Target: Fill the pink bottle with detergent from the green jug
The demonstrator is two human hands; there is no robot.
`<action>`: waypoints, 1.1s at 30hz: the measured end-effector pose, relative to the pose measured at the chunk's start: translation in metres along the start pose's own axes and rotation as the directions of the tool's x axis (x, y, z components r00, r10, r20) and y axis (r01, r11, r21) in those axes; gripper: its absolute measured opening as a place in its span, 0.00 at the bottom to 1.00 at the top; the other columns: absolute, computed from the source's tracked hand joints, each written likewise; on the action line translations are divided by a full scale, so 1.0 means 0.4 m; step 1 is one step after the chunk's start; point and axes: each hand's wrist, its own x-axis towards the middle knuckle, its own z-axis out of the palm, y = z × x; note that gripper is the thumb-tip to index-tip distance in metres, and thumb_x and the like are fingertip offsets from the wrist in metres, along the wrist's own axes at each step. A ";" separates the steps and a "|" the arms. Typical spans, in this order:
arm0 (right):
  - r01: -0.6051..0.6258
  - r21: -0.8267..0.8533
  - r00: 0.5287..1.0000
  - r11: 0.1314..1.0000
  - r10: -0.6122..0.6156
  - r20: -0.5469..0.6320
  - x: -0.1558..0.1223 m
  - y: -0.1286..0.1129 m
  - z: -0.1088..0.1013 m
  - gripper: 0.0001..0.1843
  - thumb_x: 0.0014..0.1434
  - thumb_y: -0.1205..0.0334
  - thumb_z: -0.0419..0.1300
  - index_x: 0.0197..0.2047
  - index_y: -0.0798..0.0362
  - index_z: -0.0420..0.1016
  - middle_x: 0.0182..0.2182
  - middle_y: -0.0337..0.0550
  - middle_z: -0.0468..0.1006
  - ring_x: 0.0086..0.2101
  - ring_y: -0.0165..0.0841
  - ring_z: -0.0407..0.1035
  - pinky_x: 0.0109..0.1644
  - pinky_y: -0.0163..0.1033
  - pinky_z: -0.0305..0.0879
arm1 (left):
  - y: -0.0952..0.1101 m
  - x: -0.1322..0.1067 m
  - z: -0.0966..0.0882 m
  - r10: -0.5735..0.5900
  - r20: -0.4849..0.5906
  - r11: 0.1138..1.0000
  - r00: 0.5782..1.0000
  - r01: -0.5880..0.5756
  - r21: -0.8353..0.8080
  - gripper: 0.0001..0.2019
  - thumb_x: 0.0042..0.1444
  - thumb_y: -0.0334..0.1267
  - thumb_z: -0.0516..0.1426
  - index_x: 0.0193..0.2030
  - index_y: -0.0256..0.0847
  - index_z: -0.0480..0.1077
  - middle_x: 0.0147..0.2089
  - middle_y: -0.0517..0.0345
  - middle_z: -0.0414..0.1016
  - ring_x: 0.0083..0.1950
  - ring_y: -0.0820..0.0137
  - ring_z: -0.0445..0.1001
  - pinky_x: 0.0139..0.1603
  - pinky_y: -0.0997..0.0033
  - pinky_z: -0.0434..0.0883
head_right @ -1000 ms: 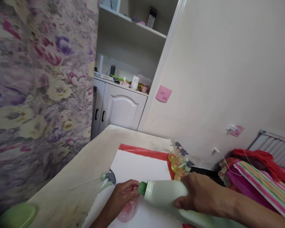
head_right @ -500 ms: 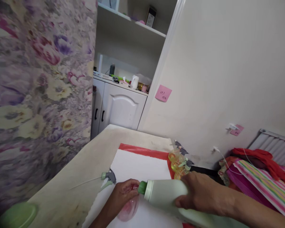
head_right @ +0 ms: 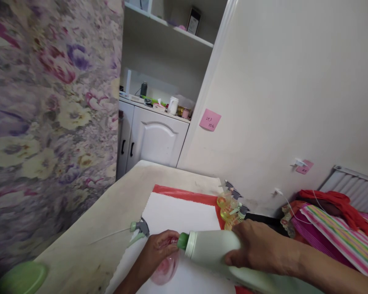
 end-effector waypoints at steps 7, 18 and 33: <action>-0.006 -0.031 1.000 1.000 0.005 -0.011 0.001 -0.001 -0.005 0.19 0.50 0.46 0.63 0.36 0.53 0.77 0.35 0.50 0.83 0.35 0.43 0.76 0.34 0.41 0.63 | -0.001 0.004 -0.002 0.000 0.007 1.000 1.000 0.000 0.003 0.08 0.51 0.38 0.62 0.38 0.39 0.78 0.35 0.57 0.81 0.39 0.66 0.75 0.41 0.71 0.67; -0.012 -0.013 1.000 1.000 0.012 0.007 0.003 -0.006 -0.007 0.19 0.50 0.45 0.63 0.36 0.53 0.77 0.35 0.49 0.83 0.35 0.42 0.76 0.34 0.41 0.64 | 0.007 0.001 0.001 -0.001 0.001 1.000 1.000 0.001 0.004 0.08 0.51 0.39 0.62 0.38 0.40 0.78 0.35 0.57 0.81 0.39 0.64 0.76 0.42 0.70 0.68; 0.010 0.013 0.999 1.000 -0.010 0.034 -0.002 -0.002 -0.010 0.17 0.50 0.46 0.63 0.34 0.52 0.76 0.34 0.46 0.83 0.34 0.41 0.77 0.32 0.39 0.62 | -0.001 0.004 -0.002 -0.001 0.005 1.000 1.000 0.001 0.011 0.09 0.51 0.40 0.62 0.38 0.39 0.78 0.36 0.57 0.81 0.40 0.64 0.76 0.42 0.70 0.68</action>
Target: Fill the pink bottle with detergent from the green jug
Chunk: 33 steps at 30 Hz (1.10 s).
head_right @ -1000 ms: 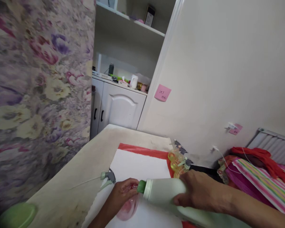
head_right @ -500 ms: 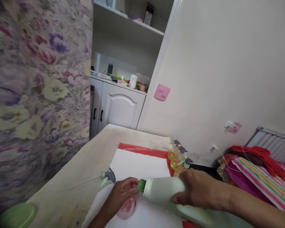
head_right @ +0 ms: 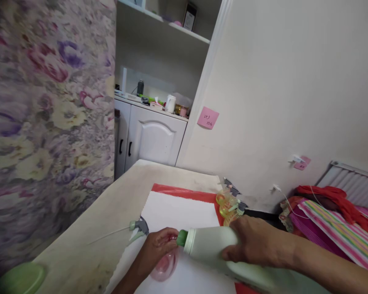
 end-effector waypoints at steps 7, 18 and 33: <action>-0.012 -0.018 1.000 1.000 0.012 -0.027 0.012 0.018 0.011 0.19 0.49 0.44 0.63 0.34 0.52 0.76 0.33 0.45 0.83 0.33 0.40 0.76 0.31 0.39 0.62 | 0.007 0.002 0.001 -0.008 -0.001 1.000 1.000 0.008 0.002 0.08 0.51 0.38 0.62 0.37 0.39 0.78 0.35 0.58 0.81 0.39 0.65 0.76 0.41 0.71 0.68; -0.009 -0.021 1.000 1.000 0.009 -0.023 0.010 0.003 -0.002 0.18 0.49 0.45 0.63 0.33 0.52 0.76 0.34 0.46 0.83 0.33 0.40 0.76 0.31 0.39 0.61 | 0.002 0.001 0.000 -0.008 -0.003 1.000 1.000 0.009 0.019 0.09 0.52 0.41 0.63 0.38 0.40 0.78 0.35 0.57 0.80 0.39 0.65 0.75 0.41 0.71 0.68; -0.005 -0.040 1.000 0.999 0.005 -0.008 -0.002 -0.005 -0.011 0.18 0.50 0.45 0.62 0.34 0.52 0.75 0.34 0.46 0.83 0.33 0.41 0.76 0.32 0.39 0.61 | 0.006 0.001 0.002 -0.018 -0.001 1.000 1.000 0.018 0.007 0.08 0.52 0.39 0.62 0.38 0.40 0.78 0.34 0.59 0.79 0.38 0.66 0.74 0.40 0.71 0.67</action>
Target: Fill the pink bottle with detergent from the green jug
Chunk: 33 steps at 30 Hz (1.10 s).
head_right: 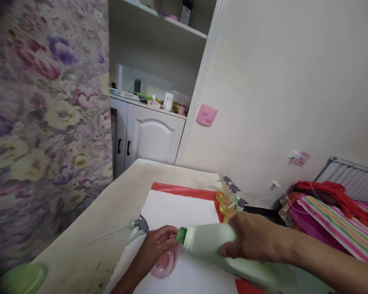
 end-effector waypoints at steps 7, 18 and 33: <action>-0.010 -0.009 1.000 1.000 0.010 0.011 0.005 -0.003 0.001 0.18 0.50 0.45 0.62 0.33 0.52 0.74 0.35 0.47 0.83 0.34 0.41 0.76 0.33 0.40 0.61 | -0.001 -0.006 0.000 -0.004 0.002 1.000 1.000 0.004 -0.012 0.08 0.52 0.37 0.62 0.38 0.40 0.78 0.35 0.58 0.80 0.39 0.65 0.75 0.41 0.70 0.67; -0.018 -0.006 1.000 1.000 0.018 0.008 0.003 -0.004 0.001 0.19 0.50 0.44 0.62 0.32 0.53 0.73 0.34 0.48 0.83 0.33 0.41 0.76 0.33 0.41 0.61 | -0.006 0.000 0.001 -0.009 0.007 1.000 1.000 0.009 -0.028 0.09 0.52 0.39 0.62 0.39 0.39 0.78 0.35 0.58 0.80 0.38 0.66 0.74 0.40 0.70 0.67; -0.011 -0.021 1.000 1.000 0.011 0.009 0.002 -0.005 -0.002 0.19 0.50 0.43 0.61 0.32 0.52 0.74 0.34 0.47 0.83 0.33 0.41 0.76 0.33 0.41 0.61 | -0.005 -0.002 0.002 -0.010 0.012 0.999 1.000 0.010 -0.051 0.08 0.51 0.38 0.63 0.38 0.40 0.77 0.35 0.58 0.80 0.39 0.66 0.75 0.40 0.71 0.68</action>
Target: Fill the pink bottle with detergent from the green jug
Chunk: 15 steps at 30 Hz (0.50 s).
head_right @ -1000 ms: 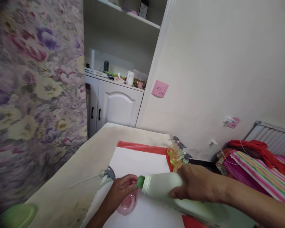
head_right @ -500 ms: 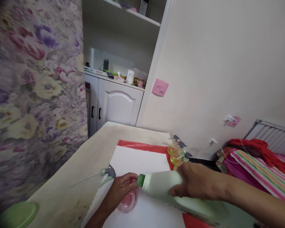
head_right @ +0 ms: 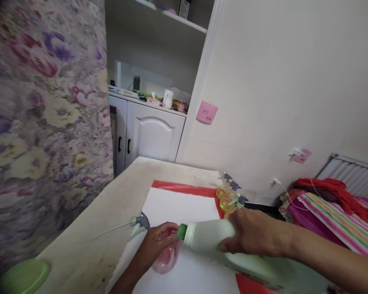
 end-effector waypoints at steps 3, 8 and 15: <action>-0.013 0.003 1.000 1.000 0.013 -0.004 -0.003 -0.001 0.000 0.20 0.50 0.43 0.61 0.33 0.53 0.74 0.35 0.48 0.83 0.34 0.42 0.76 0.34 0.42 0.62 | 0.001 0.001 0.000 0.001 -0.006 1.000 1.000 -0.001 0.007 0.08 0.51 0.38 0.63 0.38 0.40 0.78 0.35 0.58 0.81 0.39 0.66 0.75 0.41 0.71 0.68; 0.020 0.013 1.000 1.000 -0.019 -0.010 0.001 0.006 0.004 0.19 0.51 0.43 0.61 0.33 0.52 0.74 0.33 0.47 0.83 0.33 0.40 0.76 0.32 0.41 0.61 | 0.007 -0.002 0.000 -0.002 -0.010 1.000 1.000 0.002 0.018 0.08 0.51 0.38 0.63 0.38 0.41 0.78 0.35 0.58 0.81 0.39 0.66 0.76 0.41 0.71 0.68; 0.021 0.015 1.000 1.000 -0.021 0.000 0.002 0.006 0.001 0.19 0.51 0.43 0.62 0.33 0.53 0.74 0.33 0.47 0.83 0.32 0.40 0.76 0.31 0.39 0.60 | 0.003 -0.001 -0.002 0.003 -0.005 1.000 1.000 -0.003 0.024 0.08 0.51 0.39 0.63 0.38 0.40 0.78 0.36 0.58 0.81 0.40 0.65 0.75 0.41 0.70 0.68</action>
